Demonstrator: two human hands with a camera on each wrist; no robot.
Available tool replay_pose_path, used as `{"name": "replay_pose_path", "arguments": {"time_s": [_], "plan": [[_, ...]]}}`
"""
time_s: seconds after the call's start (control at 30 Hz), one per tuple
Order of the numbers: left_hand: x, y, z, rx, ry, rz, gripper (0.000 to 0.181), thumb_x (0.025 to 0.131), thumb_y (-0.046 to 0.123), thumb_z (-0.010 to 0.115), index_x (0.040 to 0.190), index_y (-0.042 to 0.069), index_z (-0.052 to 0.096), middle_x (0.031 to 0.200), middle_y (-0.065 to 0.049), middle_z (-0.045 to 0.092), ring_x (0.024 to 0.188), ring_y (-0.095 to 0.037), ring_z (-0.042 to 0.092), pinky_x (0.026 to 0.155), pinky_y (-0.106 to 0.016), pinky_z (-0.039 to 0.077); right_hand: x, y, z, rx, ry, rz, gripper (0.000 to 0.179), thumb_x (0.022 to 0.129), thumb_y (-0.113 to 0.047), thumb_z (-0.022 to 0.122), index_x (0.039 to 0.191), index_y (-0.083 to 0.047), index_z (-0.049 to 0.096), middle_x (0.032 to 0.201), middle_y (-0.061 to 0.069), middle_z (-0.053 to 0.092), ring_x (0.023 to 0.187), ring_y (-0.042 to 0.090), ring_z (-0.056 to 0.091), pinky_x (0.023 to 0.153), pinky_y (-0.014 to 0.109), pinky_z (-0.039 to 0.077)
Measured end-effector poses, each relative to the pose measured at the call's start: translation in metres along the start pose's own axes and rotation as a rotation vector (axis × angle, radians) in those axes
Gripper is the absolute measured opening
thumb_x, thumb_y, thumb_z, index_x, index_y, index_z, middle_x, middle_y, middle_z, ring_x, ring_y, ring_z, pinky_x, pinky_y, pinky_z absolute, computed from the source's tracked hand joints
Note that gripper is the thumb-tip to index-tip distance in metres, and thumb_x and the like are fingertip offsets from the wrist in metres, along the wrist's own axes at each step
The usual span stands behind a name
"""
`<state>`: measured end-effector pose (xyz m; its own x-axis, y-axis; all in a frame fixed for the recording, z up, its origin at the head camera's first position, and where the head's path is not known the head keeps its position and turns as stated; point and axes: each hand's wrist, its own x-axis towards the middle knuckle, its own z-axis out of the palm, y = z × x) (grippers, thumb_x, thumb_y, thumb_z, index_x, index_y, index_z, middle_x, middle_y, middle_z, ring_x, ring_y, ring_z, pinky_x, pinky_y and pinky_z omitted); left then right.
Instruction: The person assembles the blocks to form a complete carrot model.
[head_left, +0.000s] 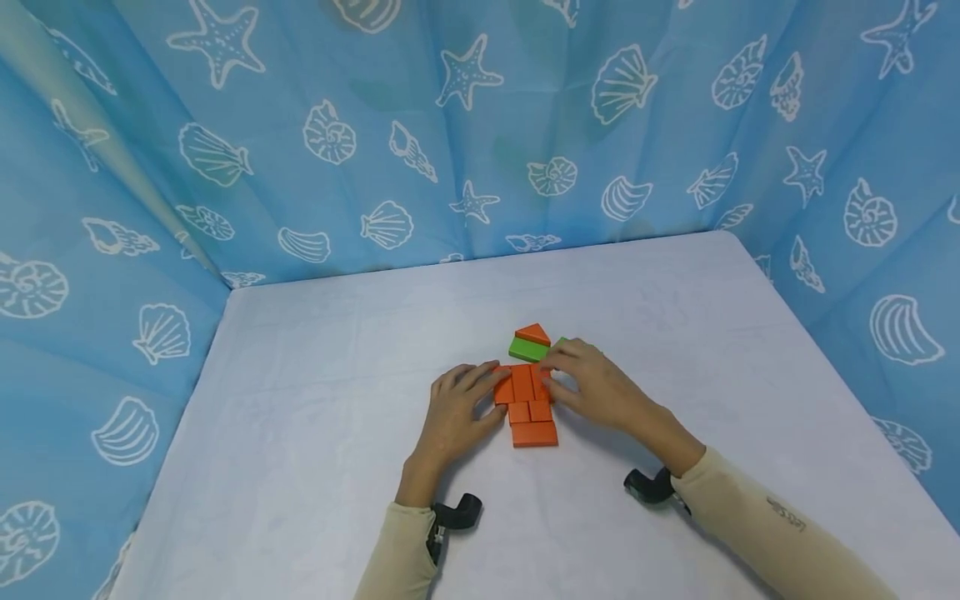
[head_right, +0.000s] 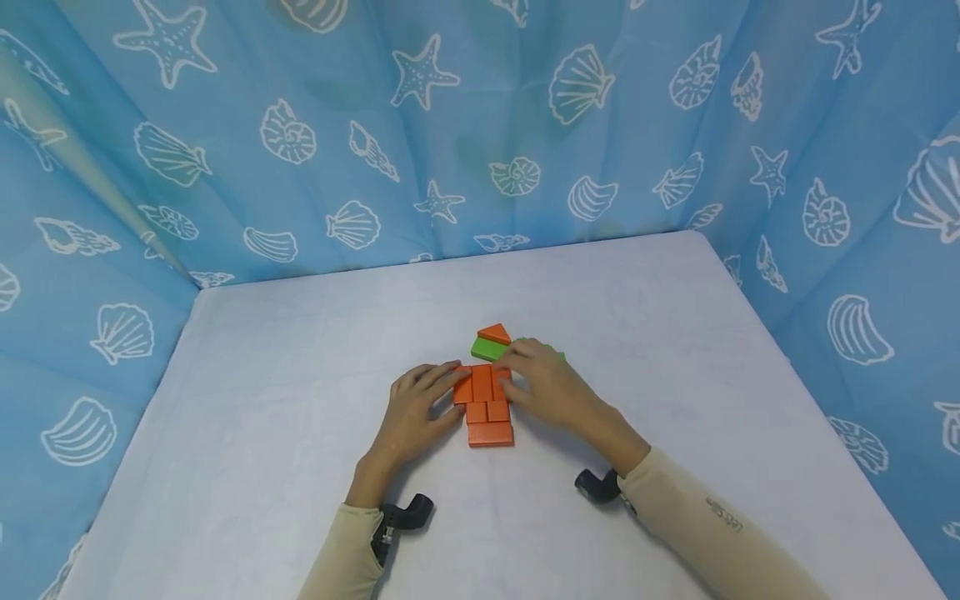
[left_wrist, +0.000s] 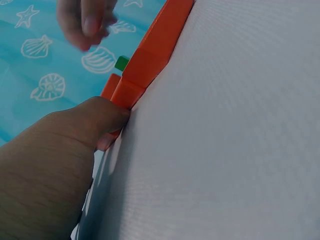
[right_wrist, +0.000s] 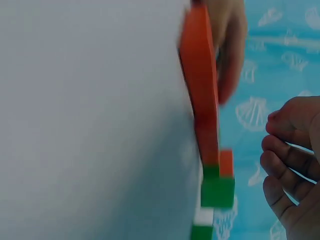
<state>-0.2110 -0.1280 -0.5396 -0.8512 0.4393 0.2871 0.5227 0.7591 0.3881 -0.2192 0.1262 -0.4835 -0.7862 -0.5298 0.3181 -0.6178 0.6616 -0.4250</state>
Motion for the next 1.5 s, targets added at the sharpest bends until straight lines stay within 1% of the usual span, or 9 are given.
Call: {"name": "replay_pose_path", "arguments": {"time_s": [0.2, 0.4, 0.67, 0.8, 0.93, 1.07, 1.23, 1.33, 1.5], "plan": [[-0.001, -0.001, 0.001, -0.013, -0.008, -0.005, 0.049, 0.096, 0.036, 0.063, 0.144, 0.028, 0.056, 0.150, 0.005, 0.049, 0.134, -0.026, 0.041, 0.109, -0.053, 0.030, 0.041, 0.035, -0.005, -0.066, -0.081, 0.093, 0.030, 0.094, -0.017, 0.070, 0.122, -0.006, 0.067, 0.120, 0.009, 0.061, 0.110, 0.028, 0.056, 0.096, 0.047, 0.049], [-0.002, -0.002, 0.002, -0.005, -0.016, -0.004, 0.049, 0.096, 0.037, 0.062, 0.144, 0.028, 0.056, 0.151, 0.006, 0.048, 0.135, -0.025, 0.041, 0.109, -0.053, 0.030, 0.065, 0.050, -0.002, -0.085, -0.195, 0.149, 0.043, 0.096, -0.027, 0.068, 0.132, -0.006, 0.062, 0.127, 0.013, 0.059, 0.115, 0.031, 0.057, 0.100, 0.052, 0.046], [-0.001, -0.001, 0.002, 0.009, 0.006, 0.011, 0.049, 0.096, 0.037, 0.063, 0.144, 0.028, 0.056, 0.151, 0.006, 0.048, 0.135, -0.024, 0.040, 0.109, -0.052, 0.030, 0.078, 0.051, -0.003, -0.087, -0.194, 0.167, 0.027, 0.092, -0.021, 0.068, 0.115, -0.007, 0.069, 0.103, 0.005, 0.061, 0.085, 0.020, 0.056, 0.078, 0.034, 0.054], [-0.001, -0.001, 0.003, 0.013, -0.002, 0.011, 0.049, 0.097, 0.037, 0.062, 0.144, 0.028, 0.056, 0.151, 0.006, 0.048, 0.134, -0.024, 0.041, 0.109, -0.052, 0.030, 0.060, 0.038, -0.012, -0.032, -0.148, 0.177, 0.022, 0.089, -0.018, 0.068, 0.108, -0.008, 0.066, 0.108, 0.005, 0.057, 0.085, 0.020, 0.055, 0.076, 0.034, 0.053], [0.001, -0.003, 0.001, 0.013, -0.009, 0.009, 0.049, 0.096, 0.037, 0.062, 0.144, 0.028, 0.056, 0.151, 0.005, 0.048, 0.135, -0.025, 0.041, 0.109, -0.052, 0.030, 0.025, 0.016, -0.025, 0.029, -0.130, 0.141, 0.020, 0.086, -0.013, 0.069, 0.103, -0.010, 0.060, 0.113, 0.004, 0.054, 0.086, 0.018, 0.054, 0.073, 0.031, 0.052], [0.002, -0.004, -0.002, 0.006, -0.021, -0.004, 0.049, 0.096, 0.036, 0.062, 0.144, 0.028, 0.056, 0.151, 0.005, 0.048, 0.135, -0.026, 0.040, 0.109, -0.052, 0.029, -0.017, -0.001, -0.033, 0.067, -0.161, 0.165, 0.024, 0.086, -0.012, 0.071, 0.107, -0.011, 0.059, 0.097, -0.004, 0.056, 0.084, 0.015, 0.054, 0.070, 0.028, 0.051], [0.003, -0.001, -0.004, -0.013, -0.032, -0.021, 0.049, 0.096, 0.035, 0.063, 0.144, 0.028, 0.056, 0.152, 0.005, 0.047, 0.136, -0.026, 0.039, 0.110, -0.052, 0.027, -0.057, 0.001, -0.030, 0.052, -0.188, 0.192, 0.028, 0.089, -0.013, 0.071, 0.115, -0.007, 0.063, 0.088, -0.008, 0.056, 0.077, 0.009, 0.053, 0.066, 0.025, 0.050], [0.003, 0.000, -0.002, -0.031, -0.026, -0.014, 0.049, 0.096, 0.034, 0.063, 0.144, 0.027, 0.056, 0.151, 0.005, 0.047, 0.136, -0.027, 0.039, 0.110, -0.052, 0.027, -0.071, 0.008, -0.033, 0.032, -0.208, 0.175, 0.031, 0.092, -0.010, 0.068, 0.123, -0.007, 0.064, 0.100, -0.005, 0.061, 0.081, 0.008, 0.055, 0.069, 0.026, 0.052], [0.003, -0.001, 0.000, -0.029, -0.004, -0.004, 0.049, 0.095, 0.035, 0.063, 0.143, 0.028, 0.057, 0.150, 0.004, 0.049, 0.135, -0.027, 0.040, 0.109, -0.054, 0.029, -0.077, 0.015, -0.041, 0.007, -0.301, 0.036, 0.046, 0.091, -0.003, 0.068, 0.135, -0.014, 0.062, 0.134, 0.001, 0.058, 0.114, 0.018, 0.059, 0.093, 0.038, 0.054]]}}
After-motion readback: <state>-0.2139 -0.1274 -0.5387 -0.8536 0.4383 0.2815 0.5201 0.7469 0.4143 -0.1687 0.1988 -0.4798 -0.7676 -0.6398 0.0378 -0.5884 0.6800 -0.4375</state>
